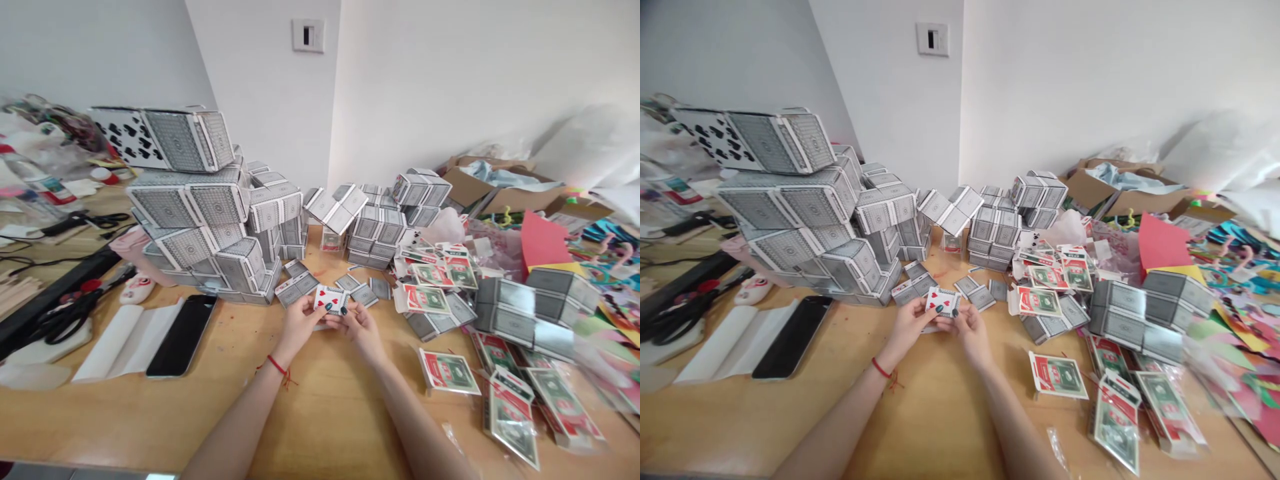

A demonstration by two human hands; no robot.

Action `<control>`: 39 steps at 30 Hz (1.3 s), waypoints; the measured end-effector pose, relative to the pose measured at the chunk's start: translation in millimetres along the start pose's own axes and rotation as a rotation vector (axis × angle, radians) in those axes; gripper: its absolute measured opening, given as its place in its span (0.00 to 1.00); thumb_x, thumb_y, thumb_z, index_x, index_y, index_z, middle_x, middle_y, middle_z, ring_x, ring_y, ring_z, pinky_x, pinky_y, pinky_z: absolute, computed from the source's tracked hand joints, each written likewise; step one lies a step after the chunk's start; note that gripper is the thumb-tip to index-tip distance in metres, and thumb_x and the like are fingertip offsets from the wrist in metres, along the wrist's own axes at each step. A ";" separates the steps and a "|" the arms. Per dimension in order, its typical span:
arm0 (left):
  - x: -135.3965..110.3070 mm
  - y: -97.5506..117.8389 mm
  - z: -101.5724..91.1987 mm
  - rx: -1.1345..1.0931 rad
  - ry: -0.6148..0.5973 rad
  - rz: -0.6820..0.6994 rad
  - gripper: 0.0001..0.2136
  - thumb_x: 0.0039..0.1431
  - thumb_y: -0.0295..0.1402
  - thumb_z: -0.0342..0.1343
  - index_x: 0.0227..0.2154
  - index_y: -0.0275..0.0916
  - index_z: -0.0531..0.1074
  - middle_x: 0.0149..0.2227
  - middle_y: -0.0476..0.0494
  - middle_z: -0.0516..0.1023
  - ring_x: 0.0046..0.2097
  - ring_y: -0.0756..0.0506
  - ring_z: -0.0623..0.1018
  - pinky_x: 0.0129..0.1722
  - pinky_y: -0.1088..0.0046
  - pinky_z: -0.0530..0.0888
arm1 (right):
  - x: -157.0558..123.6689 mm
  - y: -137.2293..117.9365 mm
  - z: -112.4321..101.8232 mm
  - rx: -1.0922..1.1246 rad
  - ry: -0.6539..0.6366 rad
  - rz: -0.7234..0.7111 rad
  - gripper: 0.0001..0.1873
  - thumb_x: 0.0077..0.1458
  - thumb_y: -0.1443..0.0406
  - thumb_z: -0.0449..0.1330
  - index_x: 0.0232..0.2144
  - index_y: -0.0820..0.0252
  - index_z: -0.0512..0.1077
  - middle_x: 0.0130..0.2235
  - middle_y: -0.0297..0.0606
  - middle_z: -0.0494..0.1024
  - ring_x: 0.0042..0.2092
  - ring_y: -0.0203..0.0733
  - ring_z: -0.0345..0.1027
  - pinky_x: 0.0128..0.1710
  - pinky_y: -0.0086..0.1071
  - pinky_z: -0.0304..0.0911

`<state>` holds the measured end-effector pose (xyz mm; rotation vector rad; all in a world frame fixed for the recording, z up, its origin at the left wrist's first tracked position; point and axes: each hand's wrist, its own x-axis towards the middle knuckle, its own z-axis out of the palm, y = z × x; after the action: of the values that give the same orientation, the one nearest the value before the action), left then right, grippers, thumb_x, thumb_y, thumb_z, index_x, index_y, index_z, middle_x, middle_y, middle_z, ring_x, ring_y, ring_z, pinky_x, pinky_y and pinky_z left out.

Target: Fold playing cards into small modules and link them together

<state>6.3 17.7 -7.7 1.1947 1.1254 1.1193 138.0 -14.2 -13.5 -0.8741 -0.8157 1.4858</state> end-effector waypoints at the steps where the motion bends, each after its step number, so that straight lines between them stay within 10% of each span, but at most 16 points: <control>1: 0.5 -1.9 -0.1 0.017 -0.005 -0.002 0.10 0.43 0.35 0.56 0.28 0.33 0.69 0.29 0.42 0.75 0.32 0.47 0.74 0.31 0.73 0.70 | 0.2 0.4 -1.2 -0.010 0.010 0.010 0.17 0.44 0.55 0.60 0.30 0.58 0.59 0.28 0.36 0.74 0.31 0.42 0.72 0.30 0.36 0.66; 13: -3.7 -2.5 -6.1 0.304 -0.122 0.063 0.06 0.44 0.33 0.53 0.23 0.34 0.71 0.20 0.49 0.71 0.22 0.51 0.69 0.21 0.77 0.65 | 2.9 -10.7 -14.0 -0.370 0.113 -0.064 0.15 0.43 0.58 0.59 0.34 0.61 0.72 0.37 0.40 0.76 0.38 0.44 0.68 0.38 0.37 0.63; 25: -10.5 -2.5 7.5 0.223 0.235 0.074 0.13 0.51 0.40 0.48 0.26 0.34 0.69 0.24 0.45 0.73 0.26 0.50 0.70 0.25 0.77 0.66 | -1.9 -9.4 1.1 -0.161 0.080 0.031 0.23 0.41 0.59 0.62 0.40 0.62 0.67 0.26 0.35 0.74 0.23 0.35 0.65 0.19 0.29 0.66; 32: -20.5 4.5 15.9 0.143 0.231 0.159 0.10 0.53 0.34 0.44 0.35 0.38 0.67 0.35 0.45 0.73 0.34 0.49 0.71 0.31 0.77 0.68 | -4.1 -3.8 5.5 -0.113 0.081 0.007 0.17 0.42 0.60 0.61 0.35 0.61 0.66 0.25 0.34 0.73 0.25 0.37 0.67 0.18 0.29 0.66; 39: -22.9 2.1 15.8 0.048 0.253 0.126 0.03 0.50 0.29 0.43 0.25 0.39 0.61 0.23 0.53 0.65 0.24 0.53 0.65 0.22 0.80 0.63 | -7.7 1.7 11.2 0.001 0.070 0.080 0.15 0.41 0.59 0.62 0.31 0.59 0.64 0.26 0.33 0.71 0.24 0.36 0.66 0.15 0.27 0.64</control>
<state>19.5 -6.6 -4.1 1.1981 1.2879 1.3752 127.8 -22.1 -9.1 -0.9622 -0.7359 1.5168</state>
